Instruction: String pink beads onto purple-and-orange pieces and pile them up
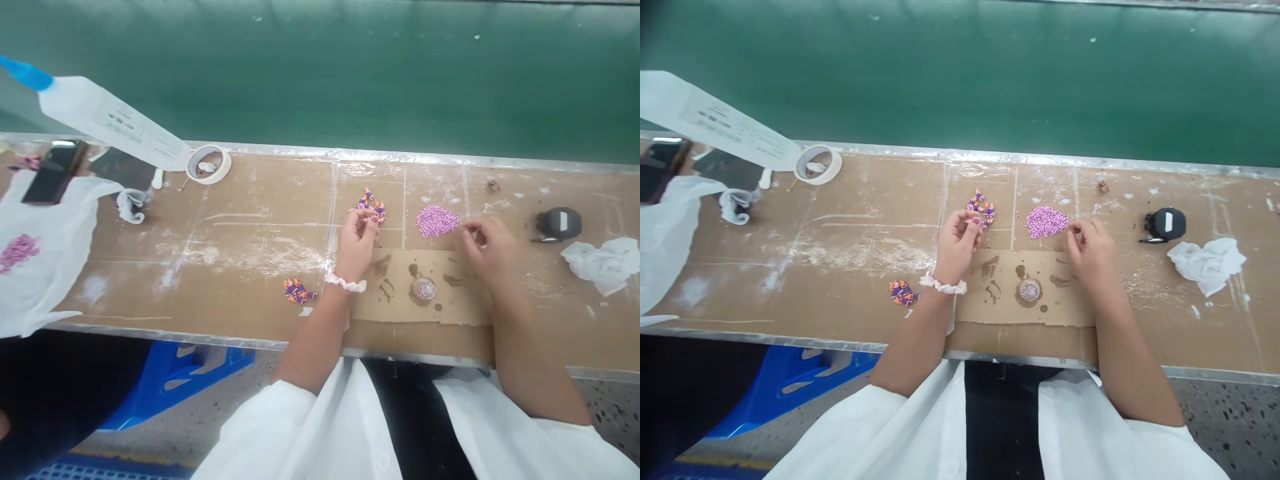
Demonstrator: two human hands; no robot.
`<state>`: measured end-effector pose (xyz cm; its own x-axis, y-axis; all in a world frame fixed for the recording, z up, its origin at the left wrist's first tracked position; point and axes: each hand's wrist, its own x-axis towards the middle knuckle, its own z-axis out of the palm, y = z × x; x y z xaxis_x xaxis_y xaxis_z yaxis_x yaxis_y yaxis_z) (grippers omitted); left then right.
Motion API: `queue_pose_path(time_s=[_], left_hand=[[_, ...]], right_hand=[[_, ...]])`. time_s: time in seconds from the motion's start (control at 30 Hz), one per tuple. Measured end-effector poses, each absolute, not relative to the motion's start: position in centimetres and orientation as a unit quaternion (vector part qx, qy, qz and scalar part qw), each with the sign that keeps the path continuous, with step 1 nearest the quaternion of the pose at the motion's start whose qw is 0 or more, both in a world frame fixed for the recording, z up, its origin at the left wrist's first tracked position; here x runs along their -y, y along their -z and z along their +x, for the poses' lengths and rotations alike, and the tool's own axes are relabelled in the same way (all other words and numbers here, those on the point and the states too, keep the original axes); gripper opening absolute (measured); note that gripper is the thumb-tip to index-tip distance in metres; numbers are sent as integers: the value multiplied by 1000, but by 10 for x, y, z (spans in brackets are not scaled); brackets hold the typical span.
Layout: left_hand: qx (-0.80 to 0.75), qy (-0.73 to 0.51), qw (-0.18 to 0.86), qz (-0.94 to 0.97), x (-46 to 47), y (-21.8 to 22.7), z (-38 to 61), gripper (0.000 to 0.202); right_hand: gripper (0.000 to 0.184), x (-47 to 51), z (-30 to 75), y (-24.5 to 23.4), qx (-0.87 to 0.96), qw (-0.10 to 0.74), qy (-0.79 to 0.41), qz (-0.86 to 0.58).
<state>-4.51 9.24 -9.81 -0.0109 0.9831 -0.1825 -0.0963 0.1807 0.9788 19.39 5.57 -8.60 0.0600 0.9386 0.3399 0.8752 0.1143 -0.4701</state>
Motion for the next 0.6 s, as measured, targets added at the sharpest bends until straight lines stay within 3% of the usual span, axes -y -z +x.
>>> queue_pose_path(time_s=[0.17, 0.6], left_hand=[[-559, -453, 514, 466, -103, 108, -51, 39], [-531, -415, 473, 568, -84, 95, -39, 26]], right_hand=[[14, -69, 216, 108, 665, 257, -72, -697], [17, -79, 207, 120, 641, 208, -44, -737]])
